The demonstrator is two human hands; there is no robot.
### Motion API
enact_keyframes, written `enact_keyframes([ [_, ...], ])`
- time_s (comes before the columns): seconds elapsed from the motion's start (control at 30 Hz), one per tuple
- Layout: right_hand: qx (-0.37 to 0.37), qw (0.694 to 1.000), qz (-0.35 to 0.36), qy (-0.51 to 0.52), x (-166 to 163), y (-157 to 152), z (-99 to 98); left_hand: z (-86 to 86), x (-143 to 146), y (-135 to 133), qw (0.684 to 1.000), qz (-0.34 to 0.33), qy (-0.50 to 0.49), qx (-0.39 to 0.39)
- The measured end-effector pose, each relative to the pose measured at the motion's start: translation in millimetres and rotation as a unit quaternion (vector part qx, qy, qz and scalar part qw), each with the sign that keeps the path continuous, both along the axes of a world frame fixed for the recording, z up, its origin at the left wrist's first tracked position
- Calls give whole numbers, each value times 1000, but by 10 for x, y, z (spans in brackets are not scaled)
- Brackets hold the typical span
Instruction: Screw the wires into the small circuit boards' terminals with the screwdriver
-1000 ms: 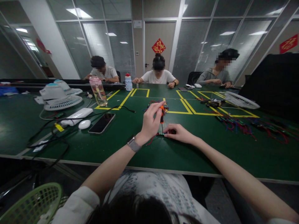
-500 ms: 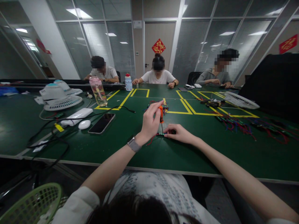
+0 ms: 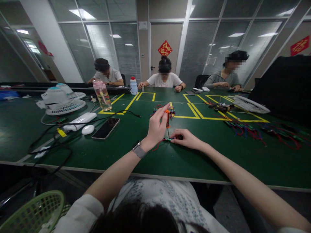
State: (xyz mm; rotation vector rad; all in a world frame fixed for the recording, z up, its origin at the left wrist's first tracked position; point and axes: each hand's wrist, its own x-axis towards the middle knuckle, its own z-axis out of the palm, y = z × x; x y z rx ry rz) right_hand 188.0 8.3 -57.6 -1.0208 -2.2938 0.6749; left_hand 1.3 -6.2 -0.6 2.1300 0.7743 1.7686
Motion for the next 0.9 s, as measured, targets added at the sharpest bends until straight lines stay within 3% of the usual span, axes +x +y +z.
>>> enact_keyframes([
  [0.3, 5, 1000, 5, -3, 0, 0, 5, 30, 2, -40, 998, 57, 21, 32],
  [0.5, 13, 1000, 1, -2, 0, -4, -6, 0, 1, 11, 1000, 9, 8, 8],
  [0.73, 117, 993, 7, -3, 4, -43, -28, 22, 8, -13, 997, 73, 12, 17],
  [0.9, 178, 984, 19, -15, 11, -65, -26, 1, 0, 27, 998, 55, 5, -23],
])
